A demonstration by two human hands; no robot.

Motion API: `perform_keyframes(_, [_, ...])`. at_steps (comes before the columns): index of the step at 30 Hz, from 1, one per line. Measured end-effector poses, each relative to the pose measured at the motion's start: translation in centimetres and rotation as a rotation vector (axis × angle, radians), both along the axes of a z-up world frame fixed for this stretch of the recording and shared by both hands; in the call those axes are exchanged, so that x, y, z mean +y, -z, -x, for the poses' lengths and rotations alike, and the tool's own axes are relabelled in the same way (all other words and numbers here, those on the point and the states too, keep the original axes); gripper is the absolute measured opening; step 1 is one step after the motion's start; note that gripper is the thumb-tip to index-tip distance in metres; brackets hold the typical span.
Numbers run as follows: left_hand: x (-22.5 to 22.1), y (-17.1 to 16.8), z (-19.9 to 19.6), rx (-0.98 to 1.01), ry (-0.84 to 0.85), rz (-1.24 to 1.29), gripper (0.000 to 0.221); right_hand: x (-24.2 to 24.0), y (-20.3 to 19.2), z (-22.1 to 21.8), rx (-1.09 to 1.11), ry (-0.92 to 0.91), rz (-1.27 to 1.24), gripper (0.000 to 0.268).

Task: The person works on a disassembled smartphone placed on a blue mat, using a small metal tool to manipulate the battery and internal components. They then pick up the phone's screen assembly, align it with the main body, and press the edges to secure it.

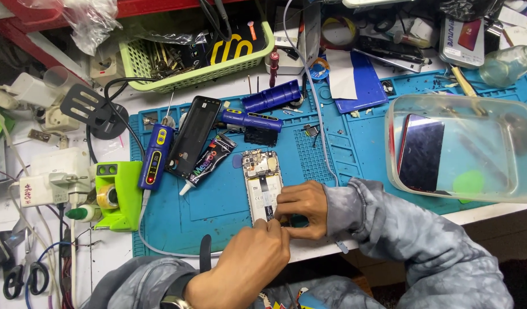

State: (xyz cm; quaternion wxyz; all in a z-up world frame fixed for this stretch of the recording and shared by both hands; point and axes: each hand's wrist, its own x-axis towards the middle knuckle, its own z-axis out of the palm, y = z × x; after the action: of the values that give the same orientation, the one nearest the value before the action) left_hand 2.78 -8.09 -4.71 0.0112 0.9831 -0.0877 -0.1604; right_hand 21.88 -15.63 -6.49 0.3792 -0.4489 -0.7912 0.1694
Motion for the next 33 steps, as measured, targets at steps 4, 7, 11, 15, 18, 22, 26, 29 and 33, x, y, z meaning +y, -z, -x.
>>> perform_keyframes(4, [0.3,-0.5,0.0,0.052,0.013,0.02,0.011,0.0,0.1,0.0,-0.001,0.009,-0.007,0.022])
perform_keyframes(7, [0.2,-0.1,0.2,-0.056,-0.009,0.002,0.01,-0.1,0.1,-0.1,-0.002,0.02,0.011,0.024])
perform_keyframes(11, [0.2,0.4,0.2,0.009,-0.007,0.0,0.012,-0.3,0.3,0.0,-0.044,0.024,0.017,0.023])
perform_keyframes(15, [0.4,-0.1,-0.4,0.064,-0.025,0.001,0.014,-0.1,0.5,0.0,-0.057,0.023,-0.03,0.021])
perform_keyframes(18, [0.7,-0.5,0.7,-0.066,-0.014,-0.005,0.014,-0.3,0.9,-0.1,-0.084,0.003,-0.018,0.023])
perform_keyframes(22, [1.6,-1.2,0.7,0.063,-0.023,0.044,0.023,-0.3,0.8,-0.3,-0.13,-0.008,-0.019,0.025])
perform_keyframes(26, [1.4,-0.6,0.5,0.061,-0.046,-0.079,0.016,-0.5,0.4,-0.6,-0.253,-0.021,-0.155,0.022])
perform_keyframes(29, [0.8,-1.0,0.9,-0.022,-0.055,-0.081,0.011,-0.8,0.6,-0.7,-0.307,-0.03,-0.192,0.022])
perform_keyframes(33, [0.2,-2.0,1.4,-0.089,-0.011,0.012,0.009,-1.0,0.7,-0.7,-0.321,0.001,-0.209,0.029])
